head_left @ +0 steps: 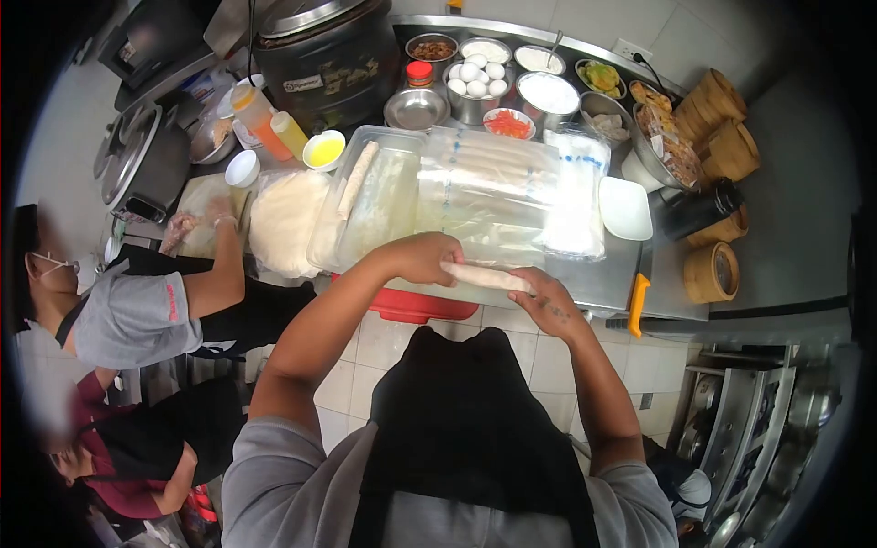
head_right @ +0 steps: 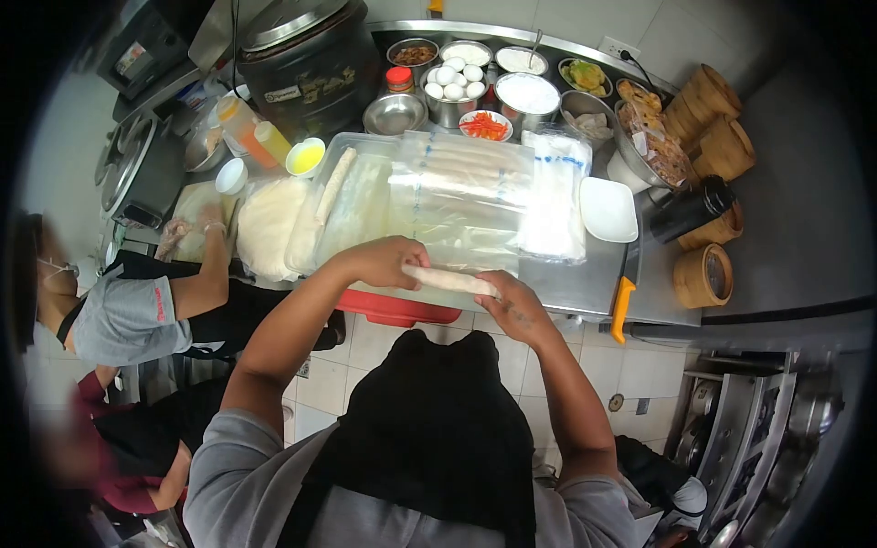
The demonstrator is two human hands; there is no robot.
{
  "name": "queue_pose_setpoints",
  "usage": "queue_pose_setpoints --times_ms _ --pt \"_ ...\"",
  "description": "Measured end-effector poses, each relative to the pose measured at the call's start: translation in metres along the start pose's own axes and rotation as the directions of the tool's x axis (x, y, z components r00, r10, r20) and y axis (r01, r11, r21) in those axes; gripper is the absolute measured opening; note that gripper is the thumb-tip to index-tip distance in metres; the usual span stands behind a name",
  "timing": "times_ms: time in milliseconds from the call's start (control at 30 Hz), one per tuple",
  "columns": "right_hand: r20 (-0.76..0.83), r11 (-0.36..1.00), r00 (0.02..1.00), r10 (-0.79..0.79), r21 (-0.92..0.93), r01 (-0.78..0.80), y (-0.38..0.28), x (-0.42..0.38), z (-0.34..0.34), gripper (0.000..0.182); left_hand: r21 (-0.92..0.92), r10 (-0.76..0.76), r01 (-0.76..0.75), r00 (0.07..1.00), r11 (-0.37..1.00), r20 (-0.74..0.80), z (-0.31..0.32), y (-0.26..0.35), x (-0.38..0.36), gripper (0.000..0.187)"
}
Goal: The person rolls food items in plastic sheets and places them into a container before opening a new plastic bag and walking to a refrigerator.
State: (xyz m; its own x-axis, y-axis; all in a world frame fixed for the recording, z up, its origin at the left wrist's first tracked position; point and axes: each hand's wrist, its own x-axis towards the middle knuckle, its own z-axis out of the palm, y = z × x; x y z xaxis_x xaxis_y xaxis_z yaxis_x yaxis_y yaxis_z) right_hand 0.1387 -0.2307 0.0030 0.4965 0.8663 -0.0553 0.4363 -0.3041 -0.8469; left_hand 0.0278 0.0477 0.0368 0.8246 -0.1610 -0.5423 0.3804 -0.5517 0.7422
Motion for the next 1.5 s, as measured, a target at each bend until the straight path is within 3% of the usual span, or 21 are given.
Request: queue_pose_setpoints --times_ms 67,133,200,233,333,467,800,1033,1367,1433,1500 --pt "-0.008 1.0 1.0 0.014 -0.01 -0.014 0.009 0.005 -0.004 0.036 0.204 0.221 -0.175 0.948 0.963 -0.228 0.001 -0.018 0.007 0.034" --pt "-0.015 0.999 0.999 0.034 -0.02 -0.035 0.013 0.015 -0.008 0.036 0.182 0.221 -0.179 0.943 0.967 -0.25 -0.001 -0.02 0.017 0.032" --pt "-0.028 0.997 0.997 0.071 -0.008 -0.071 0.016 0.029 -0.012 0.038 0.251 0.239 -0.142 0.876 0.958 -0.419 0.0 -0.021 0.024 0.03" --pt "-0.058 0.999 0.998 0.01 -0.048 -0.012 0.019 0.036 -0.013 0.039 0.251 0.21 -0.105 0.873 0.962 -0.44 -0.001 -0.02 0.025 0.03" --pt "-0.066 0.999 0.997 0.033 -0.02 -0.034 0.023 0.051 -0.016 0.038 0.276 0.18 -0.051 0.864 0.96 -0.47 0.001 -0.017 0.027 0.032" --pt "-0.081 0.982 0.993 -0.08 -0.177 0.065 0.038 0.057 -0.014 0.033 0.317 0.243 -0.092 0.844 0.944 -0.478 0.006 -0.033 0.039 0.033" --pt "-0.079 0.931 0.99 -0.116 -0.356 0.08 0.05 0.058 0.002 0.029 0.47 0.146 0.082 0.892 0.879 -0.429 0.008 -0.037 0.048 0.027" --pt "-0.09 0.901 0.992 -0.094 -0.432 0.046 0.04 0.057 0.002 0.038 0.546 0.226 0.071 0.86 0.835 -0.457 0.02 -0.038 0.047 0.031" --pt "-0.006 0.832 0.99 -0.143 -0.542 0.117 0.026 0.047 0.001 0.053 0.646 0.175 0.148 0.896 0.748 -0.408 0.032 -0.022 0.035 0.043" --pt "-0.01 0.81 0.978 -0.207 -0.562 0.166 0.023 0.047 0.008 0.055 0.661 0.463 -0.07 0.769 0.747 -0.442 0.043 -0.025 0.039 0.051" --pt "-0.013 0.786 0.963 -0.268 -0.581 0.211 0.022 0.049 0.014 0.057 0.661 0.454 -0.068 0.779 0.747 -0.433 0.05 -0.027 0.043 0.053"
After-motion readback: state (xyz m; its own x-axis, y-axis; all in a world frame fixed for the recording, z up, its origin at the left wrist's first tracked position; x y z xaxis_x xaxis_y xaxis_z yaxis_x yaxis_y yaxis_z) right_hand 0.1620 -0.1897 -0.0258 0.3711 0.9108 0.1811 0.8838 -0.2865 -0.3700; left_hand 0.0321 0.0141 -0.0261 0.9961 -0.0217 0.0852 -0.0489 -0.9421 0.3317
